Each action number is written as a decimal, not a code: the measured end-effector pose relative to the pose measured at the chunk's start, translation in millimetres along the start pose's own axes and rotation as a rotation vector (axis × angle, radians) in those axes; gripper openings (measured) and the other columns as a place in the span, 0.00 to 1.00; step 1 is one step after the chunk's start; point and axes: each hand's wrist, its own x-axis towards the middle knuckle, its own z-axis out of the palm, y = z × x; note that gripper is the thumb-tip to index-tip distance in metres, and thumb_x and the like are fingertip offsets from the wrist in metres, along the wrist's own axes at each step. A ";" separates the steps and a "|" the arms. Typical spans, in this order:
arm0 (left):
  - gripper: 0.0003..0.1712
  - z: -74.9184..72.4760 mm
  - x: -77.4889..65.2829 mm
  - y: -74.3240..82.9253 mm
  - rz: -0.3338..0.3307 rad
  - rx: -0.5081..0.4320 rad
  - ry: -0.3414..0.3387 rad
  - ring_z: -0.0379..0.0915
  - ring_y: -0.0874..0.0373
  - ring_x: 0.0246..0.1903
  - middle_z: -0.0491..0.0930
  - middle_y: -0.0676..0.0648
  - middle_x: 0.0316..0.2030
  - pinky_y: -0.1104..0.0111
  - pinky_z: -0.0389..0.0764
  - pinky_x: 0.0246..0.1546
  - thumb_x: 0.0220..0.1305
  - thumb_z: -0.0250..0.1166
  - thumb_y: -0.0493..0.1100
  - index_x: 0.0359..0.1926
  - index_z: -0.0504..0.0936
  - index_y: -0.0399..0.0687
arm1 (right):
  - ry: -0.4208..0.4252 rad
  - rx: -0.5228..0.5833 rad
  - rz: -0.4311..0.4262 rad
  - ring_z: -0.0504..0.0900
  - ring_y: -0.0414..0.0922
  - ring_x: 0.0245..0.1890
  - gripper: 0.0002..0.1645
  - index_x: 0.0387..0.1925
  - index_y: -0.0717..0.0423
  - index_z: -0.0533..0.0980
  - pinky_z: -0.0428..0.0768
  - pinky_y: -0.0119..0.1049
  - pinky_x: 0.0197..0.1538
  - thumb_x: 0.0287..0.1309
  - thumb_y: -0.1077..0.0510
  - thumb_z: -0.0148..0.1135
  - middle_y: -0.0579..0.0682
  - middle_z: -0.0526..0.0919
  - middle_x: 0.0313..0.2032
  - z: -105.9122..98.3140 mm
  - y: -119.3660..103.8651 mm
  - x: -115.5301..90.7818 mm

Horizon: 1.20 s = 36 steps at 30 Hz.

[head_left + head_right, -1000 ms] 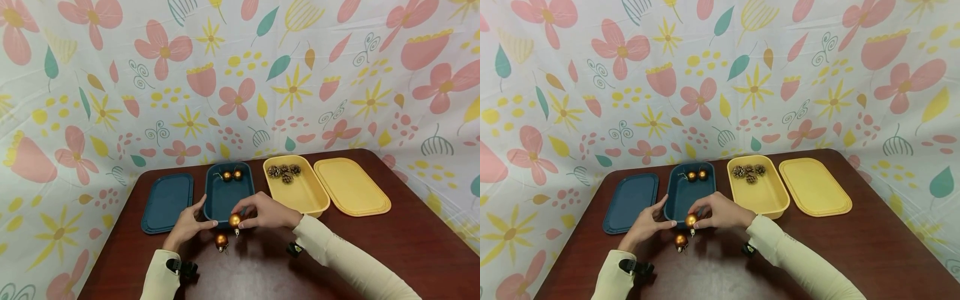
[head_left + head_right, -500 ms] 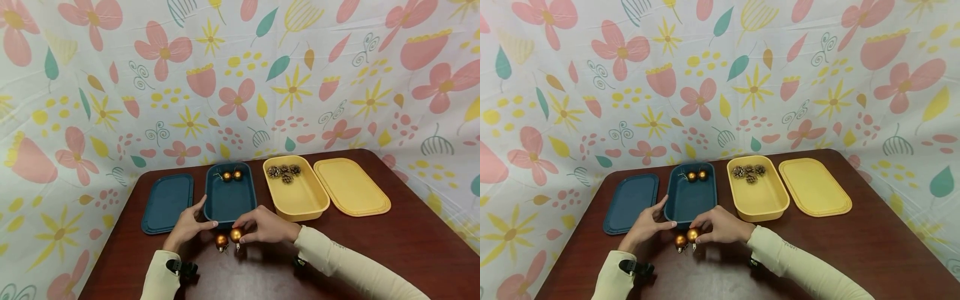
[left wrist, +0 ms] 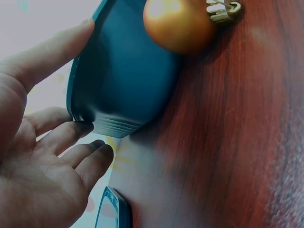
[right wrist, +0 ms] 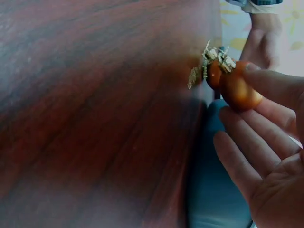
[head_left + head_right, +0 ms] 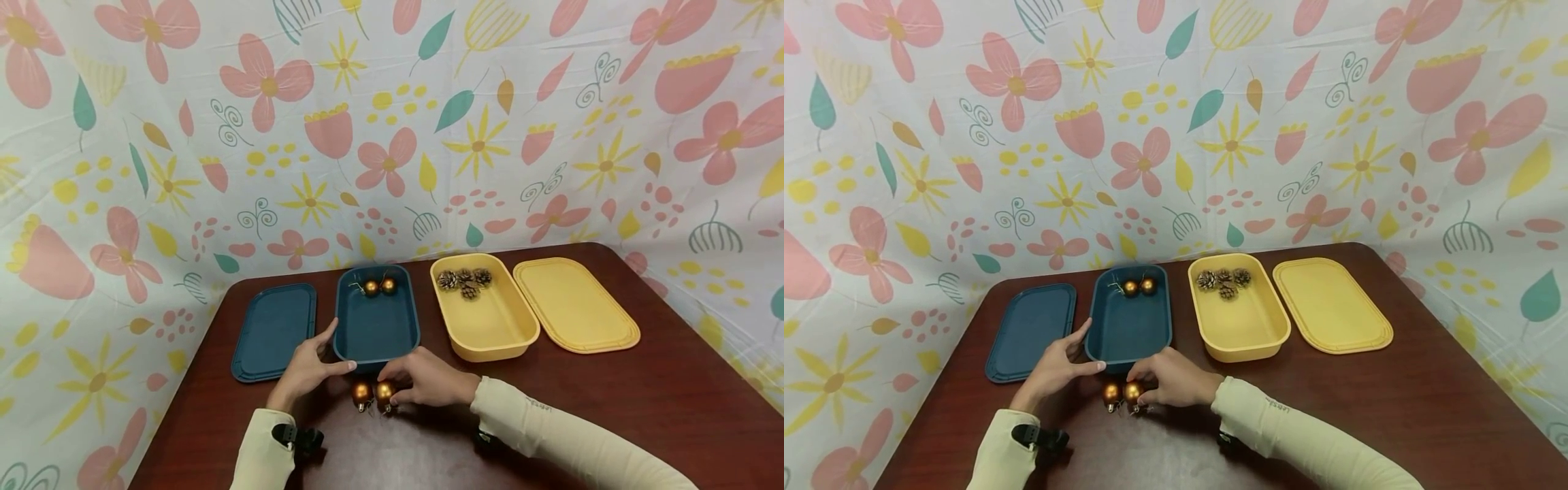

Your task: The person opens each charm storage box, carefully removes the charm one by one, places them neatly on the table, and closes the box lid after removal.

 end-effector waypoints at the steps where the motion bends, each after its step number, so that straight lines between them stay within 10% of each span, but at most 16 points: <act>1: 0.57 0.0 -0.1 0.1 -0.001 -0.001 0.000 0.55 0.40 0.76 0.54 0.45 0.79 0.42 0.64 0.71 0.53 0.78 0.54 0.79 0.54 0.64 | 0.002 -0.005 -0.002 0.86 0.32 0.45 0.20 0.53 0.53 0.83 0.83 0.25 0.49 0.58 0.56 0.73 0.44 0.88 0.49 0.4 0.1 0.3; 36: 0.57 -0.6 0.4 -2.0 0.008 -0.003 0.000 0.55 0.40 0.76 0.54 0.46 0.79 0.42 0.63 0.72 0.54 0.77 0.55 0.79 0.55 0.64 | 0.001 -0.144 0.045 0.87 0.36 0.47 0.20 0.53 0.49 0.82 0.84 0.30 0.49 0.59 0.52 0.73 0.43 0.88 0.49 13.8 2.9 5.7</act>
